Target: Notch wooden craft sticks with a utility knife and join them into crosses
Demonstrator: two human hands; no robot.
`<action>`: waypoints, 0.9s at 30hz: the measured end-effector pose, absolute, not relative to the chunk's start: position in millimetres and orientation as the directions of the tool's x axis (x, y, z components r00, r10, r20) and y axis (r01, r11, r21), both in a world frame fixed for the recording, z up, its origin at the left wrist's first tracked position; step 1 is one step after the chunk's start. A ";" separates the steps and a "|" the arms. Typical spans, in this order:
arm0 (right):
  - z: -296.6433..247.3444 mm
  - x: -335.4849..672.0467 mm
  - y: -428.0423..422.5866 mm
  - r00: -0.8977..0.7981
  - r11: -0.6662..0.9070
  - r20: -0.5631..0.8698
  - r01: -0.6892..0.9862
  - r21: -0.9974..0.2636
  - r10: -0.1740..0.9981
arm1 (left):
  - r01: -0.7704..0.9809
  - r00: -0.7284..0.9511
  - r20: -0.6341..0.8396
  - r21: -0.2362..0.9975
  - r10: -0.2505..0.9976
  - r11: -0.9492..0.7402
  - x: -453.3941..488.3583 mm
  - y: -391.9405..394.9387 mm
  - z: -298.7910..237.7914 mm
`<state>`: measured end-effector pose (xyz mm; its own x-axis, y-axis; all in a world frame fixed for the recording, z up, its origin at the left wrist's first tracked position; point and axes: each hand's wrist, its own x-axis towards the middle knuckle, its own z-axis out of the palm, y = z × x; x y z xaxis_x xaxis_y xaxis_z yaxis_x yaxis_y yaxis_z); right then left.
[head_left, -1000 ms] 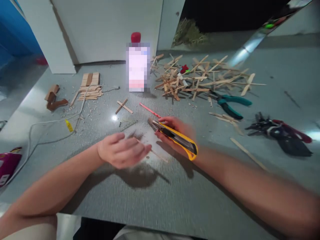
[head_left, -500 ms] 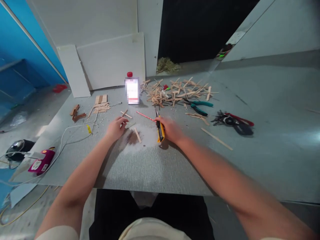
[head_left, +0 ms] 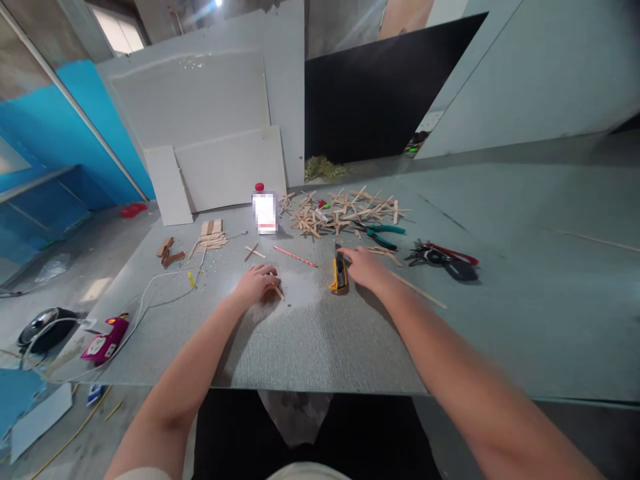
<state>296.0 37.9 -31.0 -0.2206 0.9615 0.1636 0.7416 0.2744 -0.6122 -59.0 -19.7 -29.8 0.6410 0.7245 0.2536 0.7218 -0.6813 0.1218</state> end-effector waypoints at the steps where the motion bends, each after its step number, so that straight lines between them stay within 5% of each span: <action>1: -26.7 288.9 35.3 -0.206 0.270 0.175 0.735 -0.621 0.963 | 0.711 0.651 0.263 0.115 0.712 -0.693 -59.7 -17.3 -30.6; 8: -21.2 205.0 -4.2 -0.443 0.375 0.158 0.459 -0.805 0.882 | 0.645 0.701 0.364 0.040 0.613 -0.763 -61.6 -23.6 -24.4; 15: -51.0 178.8 -34.6 -0.615 0.153 0.010 0.179 -0.972 0.788 | 0.599 0.668 0.537 0.021 0.515 -0.800 -57.8 -38.7 -26.1; 27: -58.1 179.5 -35.4 -0.554 0.029 -0.023 0.084 -0.996 0.832 | 0.572 0.394 0.636 0.396 0.664 -0.718 -20.6 -53.9 -23.9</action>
<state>179.5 -35.4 -58.1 -0.5542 0.8321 -0.0228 0.0842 0.0289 -0.9960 -20.6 -53.9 -23.9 0.3938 0.6640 0.6356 0.5719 -0.7183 0.3961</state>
